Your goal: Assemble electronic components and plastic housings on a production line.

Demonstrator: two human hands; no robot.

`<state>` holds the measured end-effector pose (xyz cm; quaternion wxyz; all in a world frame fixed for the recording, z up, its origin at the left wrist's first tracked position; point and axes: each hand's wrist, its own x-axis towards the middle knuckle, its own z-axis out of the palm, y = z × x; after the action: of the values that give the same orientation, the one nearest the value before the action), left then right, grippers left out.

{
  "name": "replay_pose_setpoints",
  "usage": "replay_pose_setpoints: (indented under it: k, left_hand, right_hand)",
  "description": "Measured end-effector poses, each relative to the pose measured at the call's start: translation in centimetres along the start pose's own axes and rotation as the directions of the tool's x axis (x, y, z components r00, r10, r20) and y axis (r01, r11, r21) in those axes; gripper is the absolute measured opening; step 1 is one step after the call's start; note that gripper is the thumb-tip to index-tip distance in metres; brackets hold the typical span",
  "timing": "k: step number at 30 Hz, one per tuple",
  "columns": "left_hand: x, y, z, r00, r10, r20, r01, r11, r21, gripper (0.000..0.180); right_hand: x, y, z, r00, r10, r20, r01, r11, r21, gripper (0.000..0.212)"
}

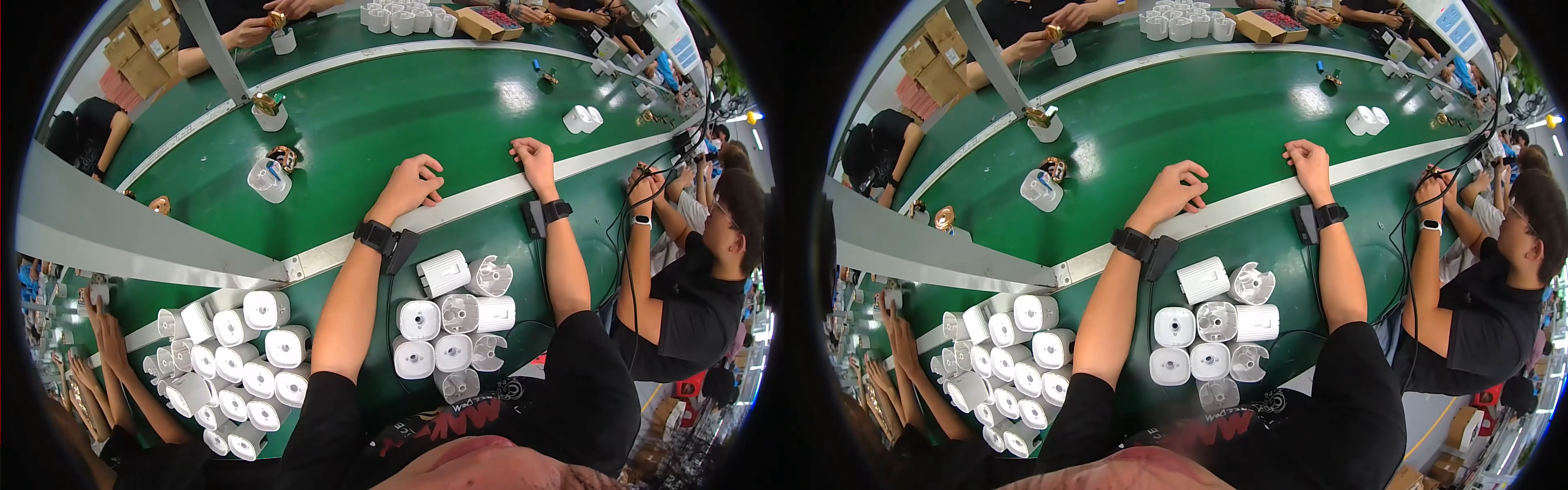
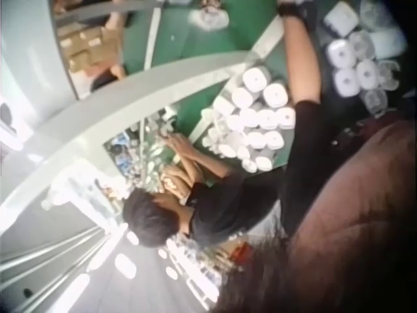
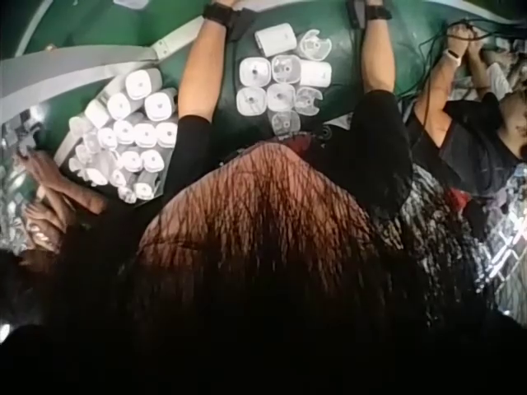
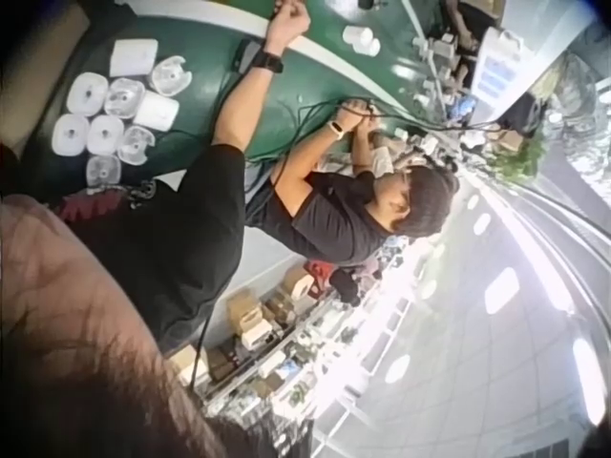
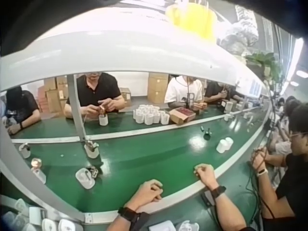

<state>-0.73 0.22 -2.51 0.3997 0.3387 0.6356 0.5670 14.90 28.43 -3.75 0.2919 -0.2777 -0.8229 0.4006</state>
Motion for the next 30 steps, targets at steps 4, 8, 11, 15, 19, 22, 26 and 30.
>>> replay_pose_setpoints:
  k: [4,8,11,15,19,22,26,30]
  left_hand:
    - [-0.3,0.2,-0.6,1.000,0.001,0.008,0.000,0.999,-0.036,0.027]
    - [-0.9,0.2,-1.7,0.997,-0.062,0.039,0.067,0.991,-0.119,0.027]
    - [-0.4,-0.6,-2.7,0.999,0.045,-0.015,-0.047,0.879,-0.475,0.025]
    - [0.5,-1.2,-3.0,0.985,0.039,-0.168,-0.130,0.805,-0.578,0.024]
    - [0.5,-1.6,-2.9,0.981,0.083,-0.174,-0.157,0.870,-0.468,0.022]
    - [1.0,-1.5,-2.7,0.954,0.142,-0.262,-0.243,0.882,-0.404,0.020]
    - [1.8,-2.6,-2.3,0.893,0.260,-0.367,-0.364,0.897,-0.250,0.015]
    - [1.6,-2.5,-2.3,0.843,0.313,-0.438,-0.382,0.921,-0.076,0.010]
  right_hand:
    - [0.1,-0.1,-0.1,1.000,0.006,-0.004,-0.006,1.000,-0.009,0.019]
    - [-0.3,-0.1,0.3,1.000,-0.004,0.013,0.004,1.000,-0.015,0.019]
    - [-0.2,0.0,0.0,1.000,0.007,0.008,-0.007,1.000,-0.007,0.019]
    - [0.1,0.1,-0.2,1.000,-0.003,0.013,0.003,1.000,0.011,0.020]
    - [0.1,-0.1,0.0,1.000,0.000,0.019,0.000,1.000,-0.010,0.020]
    - [0.0,0.0,0.1,1.000,0.003,0.025,-0.002,1.000,-0.016,0.020]
    - [0.1,0.3,0.0,0.999,0.000,0.035,-0.001,1.000,0.019,0.020]
    - [0.0,0.2,0.0,0.999,0.000,0.034,-0.002,0.999,0.044,0.020]
